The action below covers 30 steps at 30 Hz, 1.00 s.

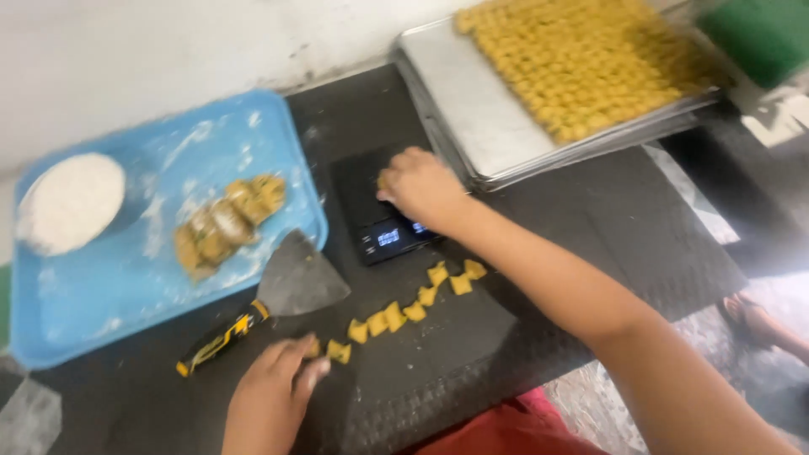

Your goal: Kneading dough, rolling it into ropes, cutting it into small pieces with a scraper, and placing them on a tray.

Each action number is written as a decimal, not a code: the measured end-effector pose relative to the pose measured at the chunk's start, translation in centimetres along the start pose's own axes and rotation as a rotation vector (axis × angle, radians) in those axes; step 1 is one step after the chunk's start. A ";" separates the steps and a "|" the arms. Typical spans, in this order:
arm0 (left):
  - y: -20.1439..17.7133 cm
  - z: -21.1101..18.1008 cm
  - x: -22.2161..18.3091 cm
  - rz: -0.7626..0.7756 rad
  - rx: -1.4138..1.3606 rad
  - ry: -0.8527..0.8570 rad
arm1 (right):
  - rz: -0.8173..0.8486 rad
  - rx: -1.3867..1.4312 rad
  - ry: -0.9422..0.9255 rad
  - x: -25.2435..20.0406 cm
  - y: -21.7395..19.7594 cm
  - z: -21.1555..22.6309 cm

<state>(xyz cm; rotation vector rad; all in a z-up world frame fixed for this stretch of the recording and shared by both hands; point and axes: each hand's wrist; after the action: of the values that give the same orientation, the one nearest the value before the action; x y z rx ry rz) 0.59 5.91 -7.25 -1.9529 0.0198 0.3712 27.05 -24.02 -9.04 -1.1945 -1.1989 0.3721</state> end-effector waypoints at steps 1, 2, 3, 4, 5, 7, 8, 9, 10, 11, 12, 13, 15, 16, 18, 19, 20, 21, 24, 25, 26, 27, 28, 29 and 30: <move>0.4 0.6 -0.4 0.106 0.149 -0.118 | 0.013 -0.067 -0.005 -0.1 0.9 0.3; 1.8 1.6 0.0 0.111 0.156 -0.102 | 0.014 -0.075 0.010 -0.2 0.3 0.1; 3.3 2.8 0.0 -0.089 0.169 0.042 | 0.030 -0.007 0.050 -0.1 -0.1 0.2; 4.8 4.1 0.1 -0.291 0.179 0.186 | 0.044 0.062 0.089 0.1 -0.4 0.4; 4.8 4.1 0.4 -0.288 0.182 0.187 | 0.044 0.064 0.093 -0.3 -1.2 0.4; 4.6 4.1 1.3 -0.293 0.146 0.266 | -0.073 0.437 0.148 -0.7 -2.8 0.2; 3.6 3.3 1.3 -0.295 0.149 0.266 | -0.076 0.437 0.148 -1.1 -4.4 0.0; 2.6 2.5 1.2 -0.219 0.074 0.144 | -0.099 0.529 0.178 -1.7 -5.9 0.0; 1.6 1.7 1.1 -0.143 0.000 0.022 | -0.123 0.621 0.209 -2.3 -7.4 0.0; 1.0 1.7 1.5 -0.141 0.003 0.028 | -0.125 0.617 0.215 -3.4 -8.4 -0.3; 0.5 1.6 2.0 -0.030 0.094 -0.029 | -0.118 0.655 0.275 -4.5 -9.5 -0.6; 0.0 1.6 2.5 0.082 0.186 -0.085 | -0.111 0.692 0.338 -5.7 -10.6 -0.8; 1.1 3.4 3.4 0.042 0.145 -0.003 | -0.089 0.671 0.431 -8.7 -11.5 -2.7; 1.7 4.4 3.9 -0.002 0.100 0.069 | -0.064 0.654 0.515 -10.2 -12.0 -3.7; -0.9 1.0 3.7 0.080 0.059 -0.034 | -0.084 0.560 0.597 -13.3 -12.0 -6.1; -2.2 -0.6 3.4 0.156 0.014 -0.148 | -0.100 0.470 0.666 -14.8 -11.9 -7.2; -3.4 -2.6 3.8 0.160 0.018 -0.149 | -0.099 0.474 0.671 -16.0 -11.4 -8.2; -4.5 -4.6 3.9 0.077 -0.039 -0.026 | -0.217 0.369 0.725 -17.1 -10.9 -9.2; -5.4 -9.2 6.5 -0.107 -0.108 0.245 | -0.319 0.146 0.741 -18.1 -10.5 -10.3; -5.3 -10.6 7.8 -0.203 -0.118 0.407 | -0.305 0.022 0.711 -18.1 -10.7 -10.4; -5.0 -12.0 9.0 -0.206 -0.113 0.401 | -0.308 0.030 0.708 -17.8 -10.8 -10.2; -4.7 -13.5 10.5 -0.197 -0.156 0.413 | -0.296 0.037 0.592 -17.8 -11.1 -10.0; -4.3 -15.0 12.0 -0.187 -0.199 0.425 | -0.282 0.044 0.476 -17.7 -11.4 -9.9; -3.4 -15.6 13.3 -0.189 -0.196 0.426 | -0.286 0.045 0.476 -18.2 -11.0 -10.2; -2.5 -16.3 14.7 -0.277 -0.217 0.498 | -0.265 -0.029 0.453 -18.7 -10.5 -10.5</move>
<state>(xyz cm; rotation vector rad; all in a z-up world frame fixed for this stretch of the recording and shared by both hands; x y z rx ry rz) 19.05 -5.44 -3.16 -2.1823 0.0318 -0.3114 25.14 -47.80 -8.50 -1.0548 -0.9489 -0.1130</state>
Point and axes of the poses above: each hand's wrist, its own x-axis towards the middle knuckle, its own y-axis out of the palm, z = x × y, and after that the axes turned 15 degrees about -y, right-handed
